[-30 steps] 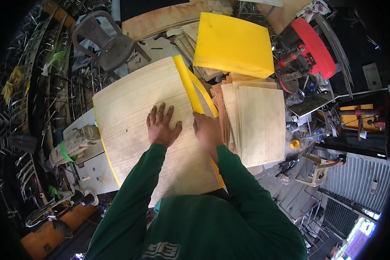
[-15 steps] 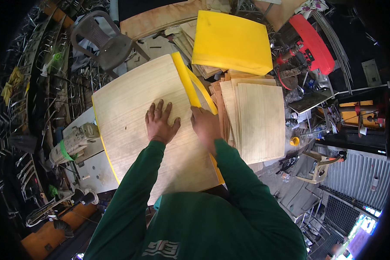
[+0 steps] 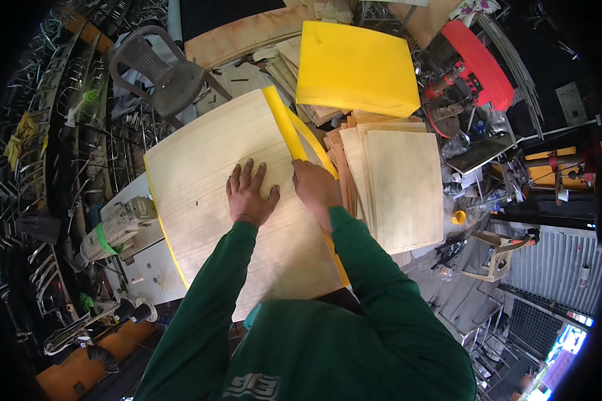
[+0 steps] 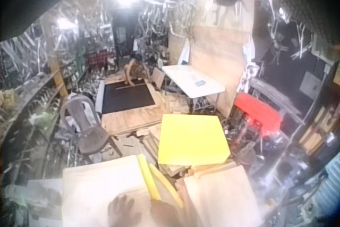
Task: The person smooths the edges of a wooden board with an angle grinder, then places it on a yellow foam sheet. They align the board, cut the foam to size with a knife, and place a black seat cushion on the foam. The person handles the board, foam, and cushion throughout.
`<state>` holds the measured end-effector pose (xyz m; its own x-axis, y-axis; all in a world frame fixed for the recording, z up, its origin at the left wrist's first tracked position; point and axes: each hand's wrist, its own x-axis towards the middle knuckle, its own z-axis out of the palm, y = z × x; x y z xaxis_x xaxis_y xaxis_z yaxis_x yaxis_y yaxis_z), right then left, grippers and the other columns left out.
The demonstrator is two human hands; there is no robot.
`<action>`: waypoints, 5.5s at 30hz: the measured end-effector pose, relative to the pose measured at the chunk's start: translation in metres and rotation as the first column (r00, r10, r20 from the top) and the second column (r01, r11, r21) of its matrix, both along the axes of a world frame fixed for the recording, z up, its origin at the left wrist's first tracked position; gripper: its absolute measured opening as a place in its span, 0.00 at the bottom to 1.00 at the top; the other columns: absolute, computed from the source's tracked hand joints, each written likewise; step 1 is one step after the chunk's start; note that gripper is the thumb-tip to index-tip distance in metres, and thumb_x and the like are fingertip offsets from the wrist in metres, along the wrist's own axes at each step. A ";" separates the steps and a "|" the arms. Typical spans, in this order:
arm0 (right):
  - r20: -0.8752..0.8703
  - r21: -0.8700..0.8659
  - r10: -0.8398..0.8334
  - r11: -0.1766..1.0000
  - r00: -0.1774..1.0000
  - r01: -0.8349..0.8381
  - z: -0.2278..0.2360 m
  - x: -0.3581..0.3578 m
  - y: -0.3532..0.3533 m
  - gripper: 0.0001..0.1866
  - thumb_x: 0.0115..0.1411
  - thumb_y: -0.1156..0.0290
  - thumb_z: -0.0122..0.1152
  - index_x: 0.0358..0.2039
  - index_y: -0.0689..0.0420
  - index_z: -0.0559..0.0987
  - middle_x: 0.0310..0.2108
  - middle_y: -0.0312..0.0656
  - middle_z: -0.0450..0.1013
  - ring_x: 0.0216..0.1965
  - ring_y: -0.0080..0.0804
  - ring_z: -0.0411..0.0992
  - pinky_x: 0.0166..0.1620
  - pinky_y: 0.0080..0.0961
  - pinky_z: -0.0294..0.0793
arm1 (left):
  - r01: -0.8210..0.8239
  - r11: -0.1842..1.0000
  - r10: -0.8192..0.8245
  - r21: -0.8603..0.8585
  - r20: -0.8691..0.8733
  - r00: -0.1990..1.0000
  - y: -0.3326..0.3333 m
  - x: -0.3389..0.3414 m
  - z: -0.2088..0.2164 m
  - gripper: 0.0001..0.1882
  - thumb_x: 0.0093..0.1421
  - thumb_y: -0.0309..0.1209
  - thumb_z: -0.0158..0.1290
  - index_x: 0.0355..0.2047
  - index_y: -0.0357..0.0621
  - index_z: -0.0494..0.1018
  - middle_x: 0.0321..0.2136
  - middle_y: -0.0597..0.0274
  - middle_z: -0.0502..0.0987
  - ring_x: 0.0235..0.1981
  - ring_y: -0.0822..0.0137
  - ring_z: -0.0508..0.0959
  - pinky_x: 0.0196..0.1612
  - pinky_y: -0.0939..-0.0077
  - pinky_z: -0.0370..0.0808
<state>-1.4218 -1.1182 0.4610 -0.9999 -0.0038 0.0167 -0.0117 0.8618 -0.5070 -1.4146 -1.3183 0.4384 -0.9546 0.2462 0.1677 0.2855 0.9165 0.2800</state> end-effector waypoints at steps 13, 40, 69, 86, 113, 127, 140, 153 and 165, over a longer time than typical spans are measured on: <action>0.072 -0.065 -0.065 0.995 0.995 0.069 0.007 0.022 -0.002 0.08 0.67 0.69 0.57 0.40 0.58 0.80 0.34 0.51 0.82 0.36 0.54 0.82 0.40 0.52 0.80 | -0.008 1.000 0.008 0.007 0.000 1.000 0.000 0.001 -0.002 0.36 0.61 0.52 0.63 0.69 0.60 0.75 0.73 0.56 0.68 0.76 0.45 0.61 0.76 0.41 0.56; 0.006 0.035 -0.020 0.999 1.000 0.020 0.006 0.042 0.004 0.15 0.70 0.67 0.58 0.53 0.57 0.82 0.38 0.50 0.83 0.38 0.53 0.82 0.42 0.51 0.81 | 0.010 1.000 -0.010 0.003 -0.011 1.000 -0.001 0.001 -0.005 0.36 0.61 0.52 0.62 0.69 0.61 0.75 0.73 0.56 0.68 0.75 0.44 0.61 0.76 0.39 0.57; 0.103 -0.047 -0.052 0.997 0.993 0.057 0.013 0.089 0.007 0.14 0.68 0.69 0.60 0.52 0.57 0.83 0.39 0.51 0.83 0.38 0.53 0.82 0.43 0.50 0.80 | 0.002 1.000 -0.001 -0.030 0.036 0.999 -0.001 0.001 -0.002 0.37 0.62 0.53 0.61 0.71 0.62 0.73 0.74 0.57 0.67 0.76 0.44 0.60 0.77 0.40 0.55; 0.115 -0.068 -0.091 0.993 0.989 0.100 0.017 0.118 0.009 0.15 0.68 0.69 0.60 0.52 0.57 0.83 0.39 0.51 0.83 0.38 0.54 0.81 0.43 0.50 0.80 | -0.002 1.000 0.003 -0.025 0.007 1.000 -0.001 0.001 -0.002 0.36 0.62 0.52 0.61 0.70 0.61 0.75 0.74 0.57 0.68 0.76 0.45 0.61 0.77 0.41 0.56; 0.107 -0.012 -0.038 0.999 0.993 0.040 0.019 0.151 0.018 0.15 0.68 0.67 0.61 0.52 0.57 0.81 0.41 0.50 0.83 0.40 0.52 0.82 0.41 0.49 0.80 | -0.001 1.000 0.001 -0.023 -0.001 1.000 -0.002 0.002 -0.004 0.36 0.62 0.53 0.62 0.70 0.61 0.74 0.74 0.57 0.68 0.76 0.44 0.61 0.77 0.41 0.56; 0.096 -0.008 -0.055 0.998 0.994 0.056 0.004 0.154 0.017 0.15 0.69 0.66 0.60 0.54 0.55 0.81 0.40 0.47 0.82 0.39 0.51 0.81 0.43 0.49 0.82 | 0.007 0.999 -0.008 -0.037 -0.031 0.999 -0.002 0.000 -0.009 0.36 0.62 0.53 0.62 0.70 0.62 0.74 0.74 0.58 0.68 0.75 0.46 0.62 0.76 0.43 0.57; 0.025 -0.013 -0.074 0.997 0.997 0.074 -0.003 0.204 0.019 0.19 0.68 0.67 0.62 0.58 0.54 0.81 0.40 0.46 0.82 0.39 0.50 0.81 0.44 0.47 0.82 | 0.012 1.000 -0.013 -0.024 -0.060 0.998 -0.002 0.002 -0.008 0.35 0.62 0.50 0.63 0.69 0.60 0.75 0.73 0.57 0.69 0.75 0.45 0.63 0.76 0.44 0.59; 0.047 -0.006 -0.090 0.996 0.995 0.091 0.005 0.225 0.022 0.16 0.67 0.67 0.64 0.53 0.56 0.82 0.38 0.46 0.82 0.38 0.48 0.81 0.43 0.45 0.82 | -0.010 1.000 0.009 -0.006 -0.060 0.998 -0.003 0.002 -0.014 0.34 0.62 0.52 0.62 0.68 0.63 0.76 0.73 0.59 0.69 0.75 0.47 0.63 0.77 0.45 0.58; 0.025 -0.051 -0.166 0.985 0.986 0.167 0.009 0.282 0.022 0.15 0.65 0.70 0.67 0.53 0.55 0.84 0.39 0.47 0.84 0.39 0.47 0.82 0.41 0.44 0.82 | 0.006 1.000 -0.006 -0.001 -0.115 0.993 -0.003 0.000 -0.019 0.34 0.62 0.52 0.62 0.68 0.64 0.77 0.72 0.60 0.71 0.75 0.47 0.64 0.75 0.47 0.61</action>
<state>-1.1398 -1.0960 0.4695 -0.9866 0.1627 -0.0081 0.1402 0.8230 -0.5505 -1.4141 -1.3208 0.4193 -0.9276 0.2523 0.2757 0.3214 0.9149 0.2442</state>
